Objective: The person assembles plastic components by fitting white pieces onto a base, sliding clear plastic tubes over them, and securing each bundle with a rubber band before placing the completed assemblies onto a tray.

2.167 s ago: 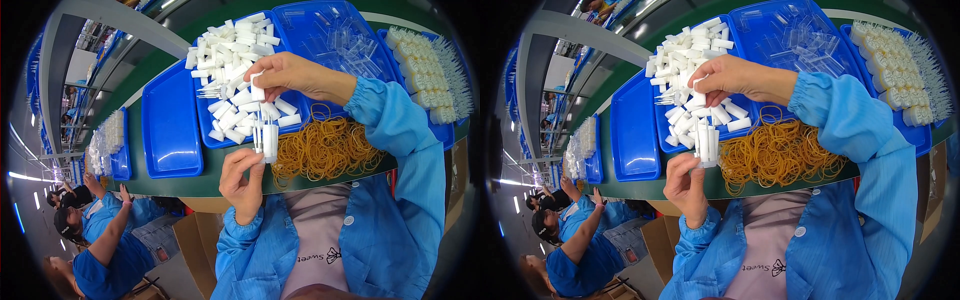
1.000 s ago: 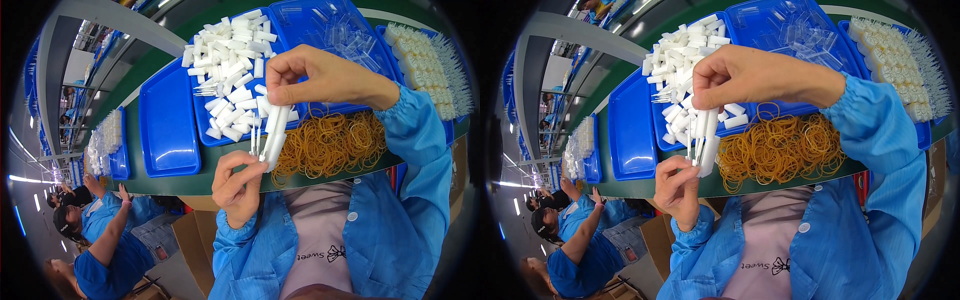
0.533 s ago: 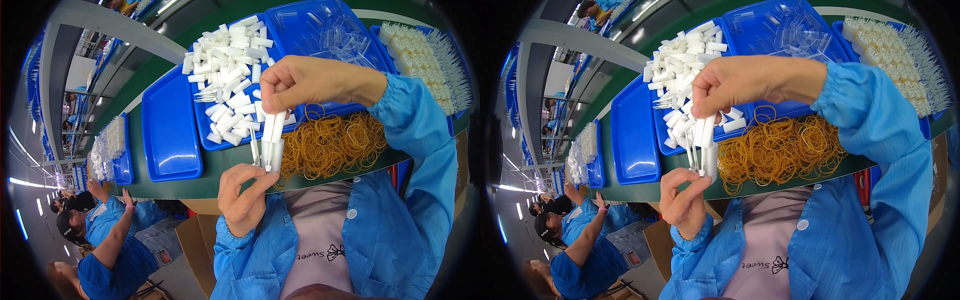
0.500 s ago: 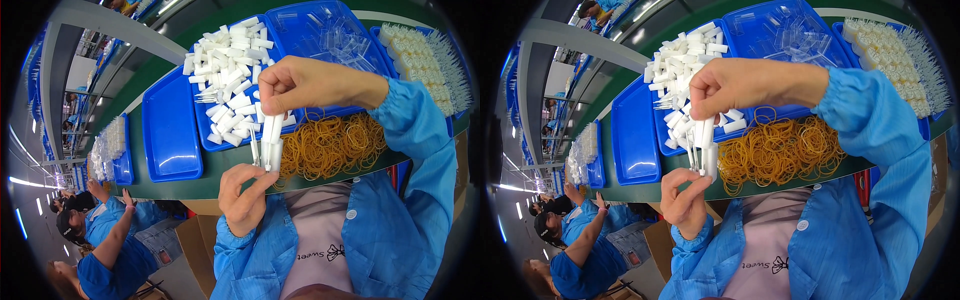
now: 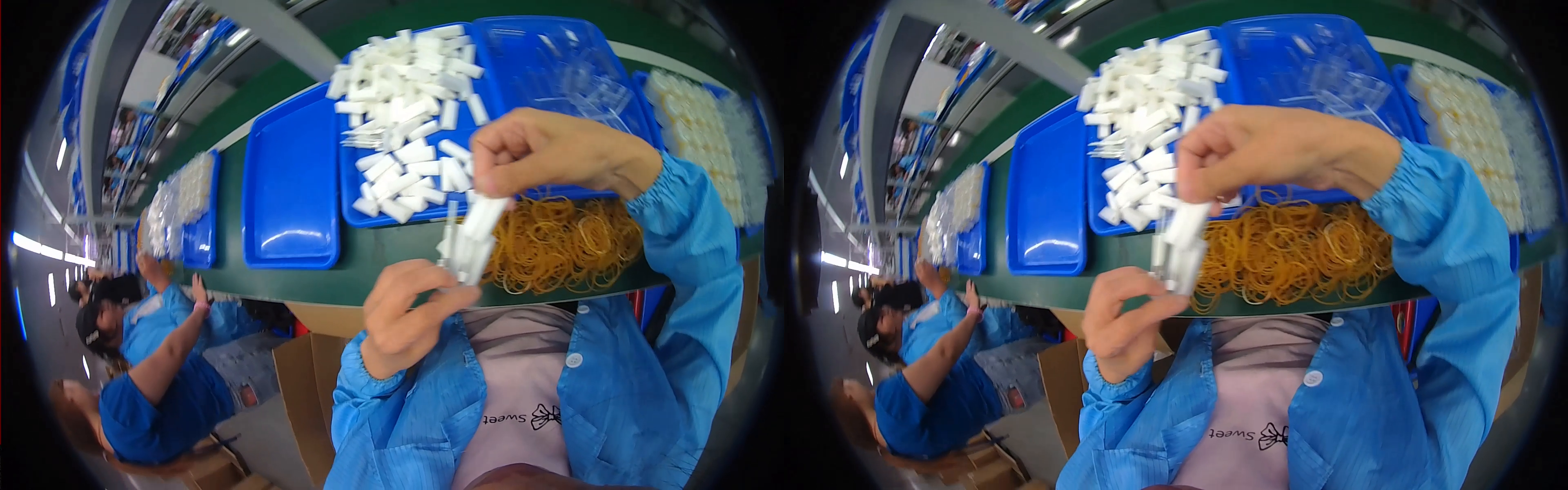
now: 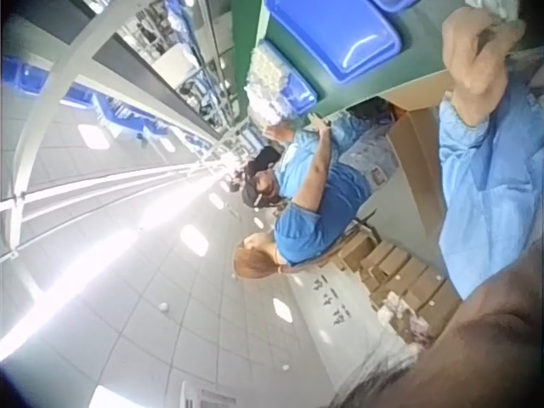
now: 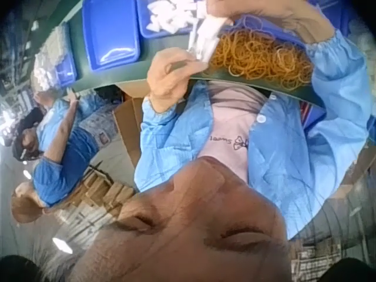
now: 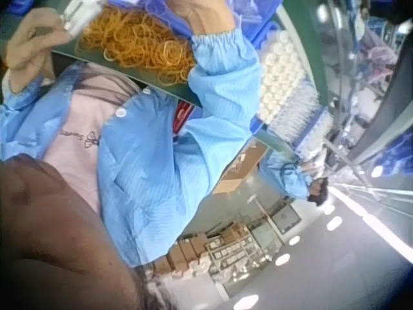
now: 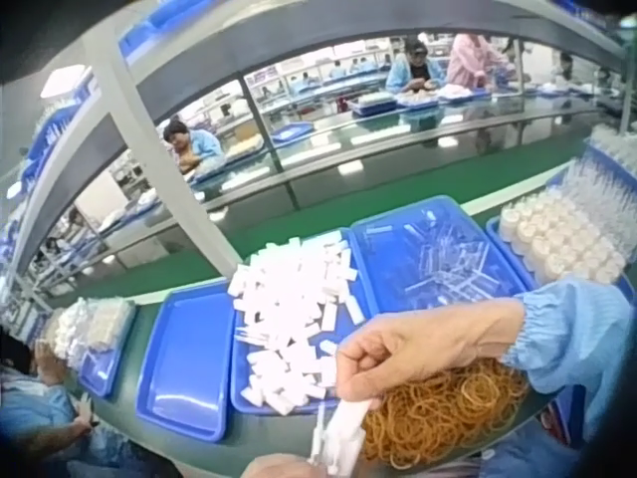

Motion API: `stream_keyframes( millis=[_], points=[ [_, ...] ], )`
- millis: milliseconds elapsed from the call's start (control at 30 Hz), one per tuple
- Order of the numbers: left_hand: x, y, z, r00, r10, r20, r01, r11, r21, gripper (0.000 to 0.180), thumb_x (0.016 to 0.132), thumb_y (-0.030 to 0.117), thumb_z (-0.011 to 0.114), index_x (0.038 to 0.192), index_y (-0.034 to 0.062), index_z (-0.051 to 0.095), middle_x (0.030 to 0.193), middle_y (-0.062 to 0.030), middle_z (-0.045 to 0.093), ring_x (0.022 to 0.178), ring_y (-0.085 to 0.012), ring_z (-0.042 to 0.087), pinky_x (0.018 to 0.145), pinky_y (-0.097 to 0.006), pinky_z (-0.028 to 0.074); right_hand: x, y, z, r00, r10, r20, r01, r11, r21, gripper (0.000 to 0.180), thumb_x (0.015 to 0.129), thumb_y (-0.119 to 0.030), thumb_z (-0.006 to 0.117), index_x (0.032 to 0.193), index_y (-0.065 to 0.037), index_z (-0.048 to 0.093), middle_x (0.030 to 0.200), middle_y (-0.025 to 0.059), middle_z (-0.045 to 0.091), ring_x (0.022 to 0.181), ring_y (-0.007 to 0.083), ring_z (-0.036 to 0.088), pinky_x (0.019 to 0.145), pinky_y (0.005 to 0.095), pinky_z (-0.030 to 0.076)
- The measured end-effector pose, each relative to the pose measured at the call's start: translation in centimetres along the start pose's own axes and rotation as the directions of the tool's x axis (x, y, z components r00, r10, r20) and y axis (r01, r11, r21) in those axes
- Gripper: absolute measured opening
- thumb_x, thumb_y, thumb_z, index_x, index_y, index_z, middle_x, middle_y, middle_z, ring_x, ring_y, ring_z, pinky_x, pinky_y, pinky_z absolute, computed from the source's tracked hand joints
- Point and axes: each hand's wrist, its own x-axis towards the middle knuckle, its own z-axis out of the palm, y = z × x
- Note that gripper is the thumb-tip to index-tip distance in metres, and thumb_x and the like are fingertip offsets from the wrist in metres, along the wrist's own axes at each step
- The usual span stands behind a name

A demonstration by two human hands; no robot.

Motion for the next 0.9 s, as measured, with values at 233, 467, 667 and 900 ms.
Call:
stream_keyframes(
  millis=[233, 467, 667, 900],
  points=[
    [-0.9, -1.2, -1.0, 1.0, 0.015, 0.027, -0.006, 0.949, -0.316, 0.033, 0.059, -0.003, 0.06, 0.089, 0.0048, 0.07, 0.091, -0.0098, 0.06, 0.084, -0.028, 0.058, 0.071, -0.037, 0.047, -0.1, 0.0, 0.7, 0.987, 0.163, 0.006, -0.162, 0.973, 0.162, 0.021, 0.082, -0.021, 0.069, 0.082, -0.002, 0.06, 0.074, 0.0038, 0.063, 0.067, 0.0093, 0.059, 0.061, 0.0204, 0.046],
    [-1.6, -0.5, -0.3, 0.995, 0.025, -0.094, -0.037, 0.991, -0.131, 0.022, 0.067, 0.0, 0.064, 0.087, 0.0048, 0.069, 0.092, -0.0089, 0.059, 0.082, -0.0259, 0.058, 0.069, -0.034, 0.049, 0.1, -0.8, 2.1, 0.983, 0.073, -0.168, -0.098, 0.984, -0.147, 0.024, 0.082, -0.023, 0.069, 0.079, -0.004, 0.056, 0.073, 0.0039, 0.062, 0.064, 0.0068, 0.057, 0.059, 0.0197, 0.045],
    [-1.9, -0.2, -0.4, 0.989, -0.027, -0.147, -0.04, 0.902, -0.431, 0.022, 0.069, -0.007, 0.065, 0.087, 0.0048, 0.07, 0.093, -0.0097, 0.059, 0.083, -0.0262, 0.058, 0.068, -0.034, 0.048, 0.0, -0.8, 1.6, 0.986, 0.117, -0.117, -0.108, 0.991, 0.082, 0.033, 0.077, -0.029, 0.076, 0.078, -0.003, 0.056, 0.071, 0.0067, 0.063, 0.062, 0.0087, 0.061, 0.057, 0.0185, 0.046],
    [-2.4, -0.2, -0.2, 0.982, -0.056, -0.178, 0.0, 0.955, -0.296, 0.026, 0.068, -0.005, 0.066, 0.091, 0.0048, 0.068, 0.094, -0.0088, 0.059, 0.083, -0.0257, 0.058, 0.068, -0.034, 0.048, -0.1, -1.9, 2.9, 0.969, 0.04, -0.244, -0.083, 0.983, -0.166, 0.033, 0.077, -0.029, 0.075, 0.078, -0.002, 0.056, 0.071, 0.007, 0.064, 0.063, 0.0098, 0.062, 0.059, 0.0191, 0.047]
  ],
)
